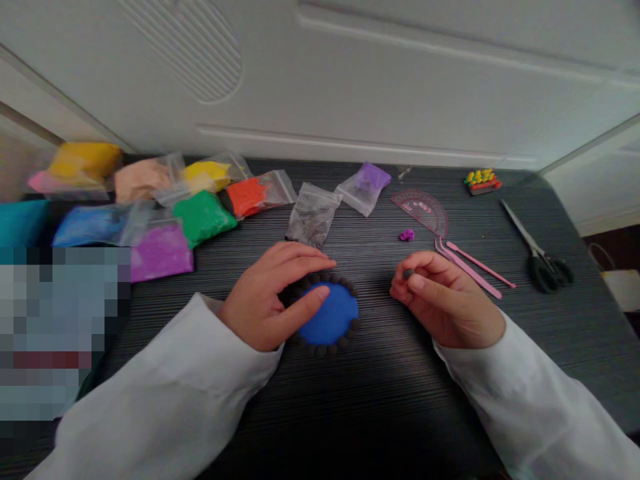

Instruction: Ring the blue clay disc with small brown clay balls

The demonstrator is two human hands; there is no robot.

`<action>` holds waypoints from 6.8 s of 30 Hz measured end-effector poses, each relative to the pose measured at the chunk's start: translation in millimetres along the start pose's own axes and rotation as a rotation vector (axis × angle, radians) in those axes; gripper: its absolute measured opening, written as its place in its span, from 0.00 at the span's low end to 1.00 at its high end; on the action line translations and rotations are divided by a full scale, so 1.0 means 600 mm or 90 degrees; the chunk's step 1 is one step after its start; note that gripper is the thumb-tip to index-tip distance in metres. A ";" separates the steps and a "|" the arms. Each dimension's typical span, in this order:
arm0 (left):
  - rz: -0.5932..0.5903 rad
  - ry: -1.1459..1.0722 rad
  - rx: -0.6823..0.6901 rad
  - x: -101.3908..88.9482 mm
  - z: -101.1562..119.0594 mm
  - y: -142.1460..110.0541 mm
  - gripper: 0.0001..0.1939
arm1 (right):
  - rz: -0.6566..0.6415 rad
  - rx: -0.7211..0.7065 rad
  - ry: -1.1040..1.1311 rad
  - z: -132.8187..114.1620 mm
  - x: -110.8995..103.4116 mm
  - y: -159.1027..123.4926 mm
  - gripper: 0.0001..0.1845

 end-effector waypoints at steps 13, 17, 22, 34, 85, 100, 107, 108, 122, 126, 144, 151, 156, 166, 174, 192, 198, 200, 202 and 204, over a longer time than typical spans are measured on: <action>0.017 0.003 0.016 -0.004 0.004 -0.001 0.15 | -0.084 -0.265 -0.473 -0.026 0.038 -0.033 0.14; 0.036 -0.010 0.035 -0.007 0.009 -0.001 0.14 | -0.149 -0.378 -0.623 -0.030 0.066 -0.046 0.10; 0.051 -0.016 0.040 -0.011 0.009 -0.003 0.14 | -0.221 -0.439 -0.643 -0.032 0.085 -0.053 0.09; 0.053 -0.019 0.021 -0.012 0.006 -0.001 0.13 | -0.229 -0.474 -0.667 -0.029 0.092 -0.060 0.10; 0.072 -0.067 -0.013 -0.021 -0.012 0.001 0.12 | -0.088 -0.032 -0.106 0.009 0.024 -0.019 0.05; 0.072 -0.066 -0.020 -0.021 -0.012 0.001 0.12 | -0.071 -0.188 -0.279 -0.022 0.020 -0.021 0.08; 0.073 -0.072 -0.022 -0.020 -0.012 0.000 0.12 | -0.142 -0.425 -0.619 -0.050 0.066 -0.051 0.12; 0.072 -0.071 -0.025 -0.020 -0.013 0.000 0.12 | -0.155 -0.434 -0.633 -0.048 0.071 -0.054 0.13; 0.089 -0.073 -0.020 -0.021 -0.010 -0.002 0.12 | -0.207 -0.480 -0.713 -0.033 0.091 -0.063 0.10; 0.089 -0.074 -0.018 -0.021 -0.009 -0.001 0.12 | -0.216 -0.490 -0.723 -0.032 0.093 -0.065 0.10; 0.085 -0.063 -0.017 -0.021 -0.009 -0.001 0.12 | -0.224 -0.499 -0.740 -0.026 0.097 -0.065 0.11; 0.085 -0.063 -0.022 -0.020 -0.010 -0.001 0.12 | -0.217 -0.510 -0.757 -0.024 0.096 -0.067 0.10; 0.076 -0.062 -0.023 -0.018 -0.010 0.000 0.12 | -0.212 -0.511 -0.772 -0.021 0.095 -0.068 0.10; 0.071 -0.062 -0.027 -0.017 -0.011 0.000 0.13 | -0.214 -0.483 -0.713 -0.035 0.087 -0.062 0.11; 0.044 -0.013 0.082 -0.008 0.018 -0.001 0.08 | -0.211 -0.506 -0.743 -0.031 0.094 -0.064 0.08; 0.007 0.072 0.184 0.026 0.055 -0.024 0.10 | -0.190 -0.513 -0.729 -0.036 0.090 -0.064 0.05; 0.021 0.052 0.180 0.028 0.056 -0.025 0.10 | -0.190 -0.513 -0.734 -0.030 0.090 -0.060 0.04; 0.021 0.049 0.178 0.029 0.056 -0.025 0.10 | -0.187 -0.508 -0.737 -0.029 0.089 -0.059 0.04; 0.026 0.047 0.178 0.028 0.055 -0.025 0.10 | -0.186 -0.506 -0.732 -0.029 0.088 -0.059 0.04; 0.041 0.040 0.182 0.022 0.054 -0.024 0.10 | -0.188 -0.507 -0.722 -0.030 0.089 -0.060 0.04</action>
Point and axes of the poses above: each hand's wrist, its own y-axis towards the middle knuckle, its own x-axis out of the palm, z = x × y, the point moved 10 cm from there along y, towards the middle knuckle, and after that the axes turned 7 degrees about z, right-handed, at the moved point
